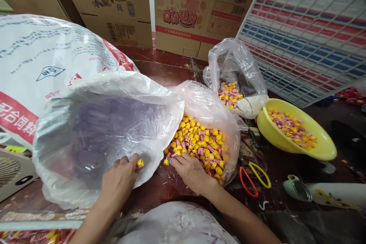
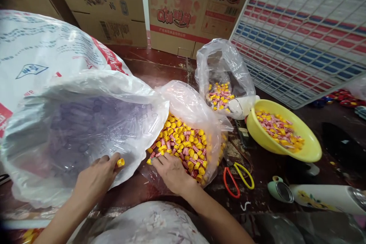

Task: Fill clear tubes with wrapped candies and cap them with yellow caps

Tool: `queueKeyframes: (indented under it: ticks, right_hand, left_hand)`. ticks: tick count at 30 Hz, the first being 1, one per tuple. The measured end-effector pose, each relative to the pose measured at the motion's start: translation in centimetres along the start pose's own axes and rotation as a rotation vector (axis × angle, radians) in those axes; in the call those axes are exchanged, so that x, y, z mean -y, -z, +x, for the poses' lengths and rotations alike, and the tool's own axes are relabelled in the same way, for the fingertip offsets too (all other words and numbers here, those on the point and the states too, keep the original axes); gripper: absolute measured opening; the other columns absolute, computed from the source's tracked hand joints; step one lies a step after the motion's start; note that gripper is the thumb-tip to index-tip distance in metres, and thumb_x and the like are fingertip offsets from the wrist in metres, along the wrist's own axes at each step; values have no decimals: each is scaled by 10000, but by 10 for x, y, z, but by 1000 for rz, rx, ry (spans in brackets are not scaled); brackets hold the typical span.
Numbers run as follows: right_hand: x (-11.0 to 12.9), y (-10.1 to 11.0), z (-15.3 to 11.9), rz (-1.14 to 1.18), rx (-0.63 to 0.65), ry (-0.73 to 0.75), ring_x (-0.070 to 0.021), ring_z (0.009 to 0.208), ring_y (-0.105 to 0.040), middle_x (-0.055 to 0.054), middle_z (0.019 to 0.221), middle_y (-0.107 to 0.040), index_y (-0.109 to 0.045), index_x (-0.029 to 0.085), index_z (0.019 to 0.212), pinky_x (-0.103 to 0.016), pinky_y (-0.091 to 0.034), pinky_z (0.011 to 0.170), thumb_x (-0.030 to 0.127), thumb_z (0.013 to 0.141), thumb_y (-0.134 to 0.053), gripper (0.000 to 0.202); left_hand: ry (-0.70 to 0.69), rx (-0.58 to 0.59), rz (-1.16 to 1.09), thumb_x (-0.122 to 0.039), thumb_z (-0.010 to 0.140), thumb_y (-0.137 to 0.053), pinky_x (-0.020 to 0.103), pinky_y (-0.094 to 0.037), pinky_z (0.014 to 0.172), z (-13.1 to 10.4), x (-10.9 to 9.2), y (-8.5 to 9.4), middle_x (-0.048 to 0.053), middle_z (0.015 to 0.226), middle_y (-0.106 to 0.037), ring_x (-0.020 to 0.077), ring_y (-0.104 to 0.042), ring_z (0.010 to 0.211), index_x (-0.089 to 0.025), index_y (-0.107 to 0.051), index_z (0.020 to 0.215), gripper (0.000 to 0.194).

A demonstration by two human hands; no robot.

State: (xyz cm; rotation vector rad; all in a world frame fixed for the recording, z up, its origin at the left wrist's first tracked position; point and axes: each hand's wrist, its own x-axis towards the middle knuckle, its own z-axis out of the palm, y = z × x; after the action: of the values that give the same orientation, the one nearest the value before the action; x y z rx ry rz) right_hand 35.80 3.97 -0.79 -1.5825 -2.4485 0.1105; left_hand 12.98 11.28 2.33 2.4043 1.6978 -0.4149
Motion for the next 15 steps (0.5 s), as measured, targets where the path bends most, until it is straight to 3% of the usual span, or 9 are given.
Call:
queueKeyframes:
  ticks: [2, 4, 7, 11, 15]
  right_hand:
    - [-4, 3, 1, 64, -103, -23, -212, 833, -600, -46, 860, -651, -604, 195, 917, -313, -498, 712, 151, 944, -598, 52]
    - [-6, 11, 4, 207, -268, -103, -200, 765, -602, -31, 784, -629, -587, 201, 824, -315, -508, 706, 237, 948, -619, 133]
    - [1, 27, 11, 551, -475, -262, -178, 715, -629, -16, 760, -635, -600, 201, 803, -293, -531, 680, 271, 921, -652, 147]
    - [19, 40, 24, 973, -533, -320, -172, 863, -692, -35, 940, -699, -677, 194, 986, -269, -566, 755, 238, 922, -637, 88]
    - [29, 46, 30, 1004, -454, -241, -160, 847, -678, -36, 911, -700, -696, 188, 941, -268, -549, 779, 247, 942, -616, 100]
  left_hand:
    - [40, -21, -48, -187, 973, -311, 374, -501, 639, -3, 1, -5, 176, 1006, -680, 369, -665, 1004, -143, -594, 1100, 313]
    - [60, -74, -184, -157, 950, -320, 400, -524, 730, -4, 5, -13, 194, 1077, -680, 356, -648, 1068, -122, -568, 1146, 317]
    - [-51, -150, -571, -254, 939, -408, 418, -504, 927, -11, 9, -19, 169, 1227, -667, 312, -635, 1139, -158, -558, 1223, 336]
    - [-204, -32, -1021, -469, 905, -541, 358, -502, 935, -30, -1, -8, 84, 1200, -703, 285, -654, 1082, -239, -653, 1171, 369]
    - [-266, 153, -1287, -465, 899, -603, 307, -501, 871, -45, -16, 9, 60, 1124, -725, 251, -655, 976, -236, -653, 1252, 424]
